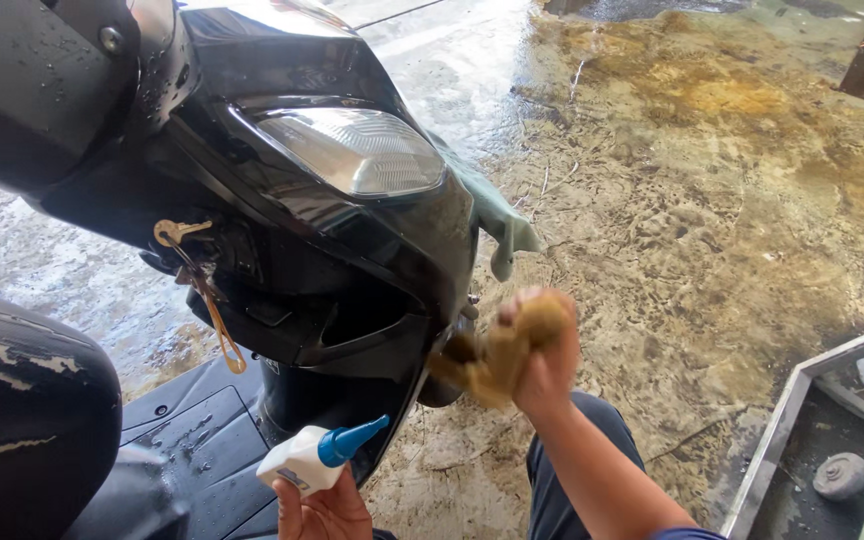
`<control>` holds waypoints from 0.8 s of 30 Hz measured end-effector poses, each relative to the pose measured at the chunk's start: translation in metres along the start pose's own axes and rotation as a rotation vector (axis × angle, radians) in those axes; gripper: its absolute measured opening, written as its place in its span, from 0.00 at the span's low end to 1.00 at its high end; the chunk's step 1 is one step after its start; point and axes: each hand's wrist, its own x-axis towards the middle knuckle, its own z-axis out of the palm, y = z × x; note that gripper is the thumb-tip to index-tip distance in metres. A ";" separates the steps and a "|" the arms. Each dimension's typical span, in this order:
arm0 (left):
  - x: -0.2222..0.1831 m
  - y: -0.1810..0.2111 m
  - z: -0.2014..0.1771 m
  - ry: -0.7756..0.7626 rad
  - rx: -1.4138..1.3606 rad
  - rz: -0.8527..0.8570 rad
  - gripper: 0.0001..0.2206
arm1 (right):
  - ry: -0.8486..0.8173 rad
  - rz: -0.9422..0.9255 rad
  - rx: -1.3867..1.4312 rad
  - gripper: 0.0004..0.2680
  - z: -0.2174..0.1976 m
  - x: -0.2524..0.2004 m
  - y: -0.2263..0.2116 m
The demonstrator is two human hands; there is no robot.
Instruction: The person applies a cleaning solution from a bottle onto a cloth and wipes the front fairing, headlight, and lower body panels of a black scooter. They use a towel to protect the front fender while cleaning the wheel area.
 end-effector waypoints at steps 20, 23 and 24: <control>-0.004 -0.005 -0.002 0.081 0.018 0.040 0.21 | -0.199 -0.253 -0.597 0.32 0.067 0.023 0.039; 0.003 -0.005 0.000 -0.012 -0.094 -0.033 0.21 | -0.293 -0.628 -1.134 0.27 0.057 -0.015 0.063; 0.003 -0.003 0.000 -0.050 -0.145 -0.073 0.21 | -0.415 -0.659 -1.188 0.27 0.055 -0.040 0.065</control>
